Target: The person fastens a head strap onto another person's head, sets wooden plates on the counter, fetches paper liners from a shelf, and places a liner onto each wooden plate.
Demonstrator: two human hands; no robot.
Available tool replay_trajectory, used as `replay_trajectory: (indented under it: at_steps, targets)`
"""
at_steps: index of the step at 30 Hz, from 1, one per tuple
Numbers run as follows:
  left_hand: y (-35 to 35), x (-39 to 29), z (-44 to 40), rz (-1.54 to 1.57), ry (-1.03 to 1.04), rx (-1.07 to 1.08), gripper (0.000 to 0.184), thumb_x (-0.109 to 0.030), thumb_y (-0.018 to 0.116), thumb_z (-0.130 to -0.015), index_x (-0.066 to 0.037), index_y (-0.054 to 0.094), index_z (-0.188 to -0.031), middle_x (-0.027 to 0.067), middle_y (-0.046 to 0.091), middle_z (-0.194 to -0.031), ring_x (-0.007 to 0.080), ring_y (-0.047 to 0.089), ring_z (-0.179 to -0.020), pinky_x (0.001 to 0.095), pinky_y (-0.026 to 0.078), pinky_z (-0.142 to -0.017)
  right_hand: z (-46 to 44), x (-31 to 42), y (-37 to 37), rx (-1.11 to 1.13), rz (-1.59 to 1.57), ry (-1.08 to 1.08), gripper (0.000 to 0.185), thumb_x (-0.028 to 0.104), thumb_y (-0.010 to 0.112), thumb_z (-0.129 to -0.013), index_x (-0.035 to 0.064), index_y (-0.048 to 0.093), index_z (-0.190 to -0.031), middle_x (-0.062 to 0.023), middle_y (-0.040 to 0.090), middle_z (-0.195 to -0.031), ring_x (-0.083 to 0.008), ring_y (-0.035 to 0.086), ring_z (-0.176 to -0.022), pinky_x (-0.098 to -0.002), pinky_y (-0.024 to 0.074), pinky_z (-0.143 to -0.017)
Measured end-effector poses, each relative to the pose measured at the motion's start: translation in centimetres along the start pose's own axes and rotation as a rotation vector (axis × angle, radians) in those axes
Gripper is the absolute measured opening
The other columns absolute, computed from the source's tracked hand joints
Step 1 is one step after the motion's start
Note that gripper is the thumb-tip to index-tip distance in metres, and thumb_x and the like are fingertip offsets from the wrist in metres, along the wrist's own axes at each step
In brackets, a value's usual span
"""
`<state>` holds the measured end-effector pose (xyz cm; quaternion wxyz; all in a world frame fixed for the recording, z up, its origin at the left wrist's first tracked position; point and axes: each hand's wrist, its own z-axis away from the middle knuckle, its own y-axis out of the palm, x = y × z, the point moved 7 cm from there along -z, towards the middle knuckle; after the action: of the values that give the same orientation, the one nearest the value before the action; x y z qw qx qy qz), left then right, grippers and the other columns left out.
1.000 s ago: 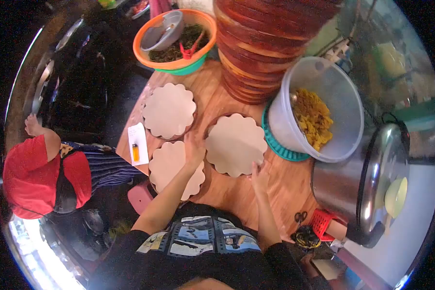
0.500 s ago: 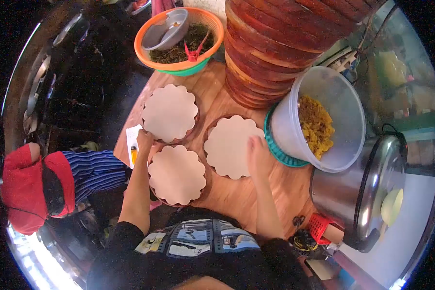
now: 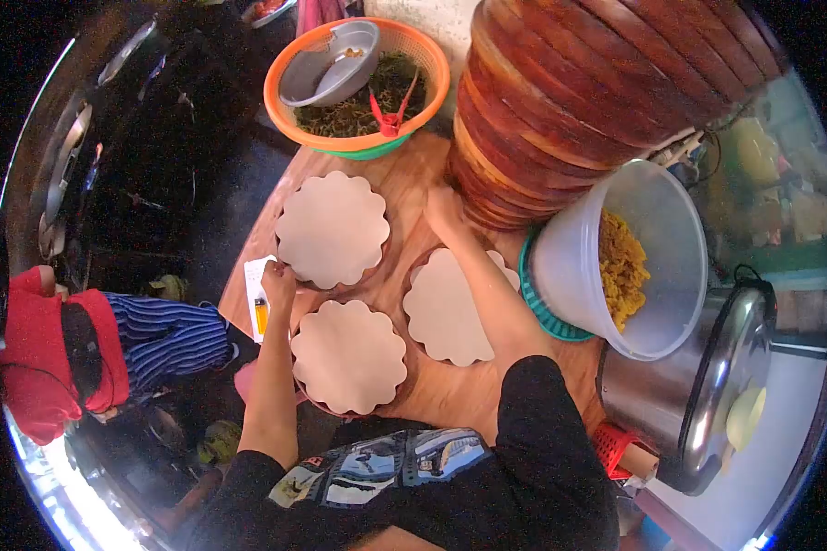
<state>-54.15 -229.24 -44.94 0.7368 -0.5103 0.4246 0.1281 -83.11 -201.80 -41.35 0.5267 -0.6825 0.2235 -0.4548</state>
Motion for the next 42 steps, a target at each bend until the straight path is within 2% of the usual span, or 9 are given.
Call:
replay_trajectory:
  at_steps: [3, 11, 13, 16, 19, 23, 25, 36, 42]
  targets:
    - [-0.5, -0.9, -0.7, 0.01, 0.115, -0.048, 0.013, -0.004, 0.056, -0.077, 0.005, 0.056, -0.086, 0.022, 0.065, -0.075, 0.0319, 0.066, -0.07, 0.038, 0.052, -0.063, -0.9, 2.9, -3.5, -0.42, -0.195, -0.252, 0.04, 0.017, 0.051, -0.088, 0.0078, 0.046, -0.126, -0.0219, 0.062, -0.086, -0.0445, 0.059, -0.079, -0.0512, 0.0474, -0.074]
    - [-0.6, -0.4, -1.9, -0.01, 0.069, -0.02, 0.012, -0.005, 0.055, -0.077, 0.004, 0.057, -0.084, 0.0209, 0.065, -0.074, 0.0308, 0.065, -0.065, 0.0384, 0.05, -0.061, 1.8, -0.7, 3.6, 0.742, 0.1, 0.272, 0.024, 0.02, 0.057, -0.083, 0.002, 0.064, -0.096, -0.0212, 0.063, -0.099, -0.0418, 0.061, -0.09, -0.0483, 0.0492, -0.079]
    - [-0.8, -0.5, -2.1, -0.04, 0.157, -0.076, 0.012, -0.005, 0.056, -0.077, 0.005, 0.058, -0.084, 0.02, 0.064, -0.072, 0.0297, 0.064, -0.063, 0.0377, 0.049, -0.058, 0.1, 1.9, -1.1, 0.059, -0.005, 0.012, 0.026, 0.021, 0.057, -0.082, 0.0016, 0.064, -0.097, -0.0202, 0.065, -0.093, -0.0403, 0.062, -0.089, -0.0465, 0.0495, -0.078]
    - [-0.8, -0.7, -2.1, 0.015, 0.121, -0.058, 0.013, -0.005, 0.057, -0.076, 0.005, 0.058, -0.084, 0.0196, 0.064, -0.07, 0.0286, 0.063, -0.06, 0.0371, 0.049, -0.057, -1.2, 3.2, -2.5, -0.381, -0.147, -0.148, 0.023, 0.021, 0.056, -0.082, 0.0008, 0.063, -0.091, -0.0196, 0.065, -0.092, -0.0396, 0.062, -0.088, -0.0461, 0.0494, -0.078]
    - [-1.0, -0.9, -2.1, -0.004, 0.128, -0.059, 0.012, -0.005, 0.057, -0.076, 0.004, 0.058, -0.083, 0.0192, 0.063, -0.068, 0.0276, 0.063, -0.059, 0.0367, 0.048, -0.057, -3.1, 1.4, 4.2, 0.218, 0.153, -0.095, 0.026, 0.015, 0.054, -0.082, 0.0, 0.058, -0.103, -0.022, 0.06, -0.108, -0.038, 0.062, -0.092, -0.0457, 0.0489, -0.08]
    - [-1.0, -0.1, -2.2, -0.012, 0.132, -0.073, 0.012, -0.005, 0.057, -0.076, 0.004, 0.057, -0.083, 0.0194, 0.063, -0.068, 0.0278, 0.062, -0.059, 0.0369, 0.048, -0.057, -5.8, 0.8, 3.2, 0.427, -0.153, 0.271, 0.04, 0.009, 0.054, -0.08, -0.0009, 0.05, -0.119, -0.0252, 0.047, -0.128, -0.0378, 0.055, -0.109, -0.0432, 0.045, -0.091]
    - [-1.6, -0.3, -2.7, -0.083, 0.095, -0.082, 0.012, -0.006, 0.057, -0.076, 0.004, 0.057, -0.082, 0.0199, 0.063, -0.068, 0.0293, 0.062, -0.059, 0.038, 0.048, -0.058, -6.7, 2.8, 0.3, -0.373, -0.05, -0.285, 0.056, 0.006, 0.056, -0.078, -0.0014, 0.039, -0.131, -0.0247, 0.035, -0.139, -0.0389, 0.043, -0.122, -0.0413, 0.0377, -0.1]
    - [-0.4, 1.1, -5.2, -0.05, 0.069, 0.057, 0.021, -0.019, 0.059, -0.086, 0.001, 0.055, -0.091, 0.0245, 0.064, -0.08, 0.0368, 0.065, -0.075, 0.0419, 0.05, -0.067, 9.6, 4.1, -2.5, -0.03, -0.492, -0.117, 0.036, 0.001, 0.054, -0.081, -0.0018, 0.049, -0.117, -0.022, 0.048, -0.128, -0.0399, 0.044, -0.12, -0.0426, 0.038, -0.099]
    - [-0.8, -6.1, 3.1, 0.035, 0.357, 0.218, 0.019, -0.015, 0.056, -0.089, 0.002, 0.059, -0.097, 0.0175, 0.065, -0.076, 0.0282, 0.065, -0.067, 0.0364, 0.05, -0.06, 24.9, -0.9, -8.5, -0.401, -0.425, 0.404, 0.038, 0.009, 0.054, -0.088, -0.0002, 0.048, -0.124, -0.0172, 0.05, -0.124, -0.0281, 0.048, -0.116, -0.036, 0.0403, -0.096]
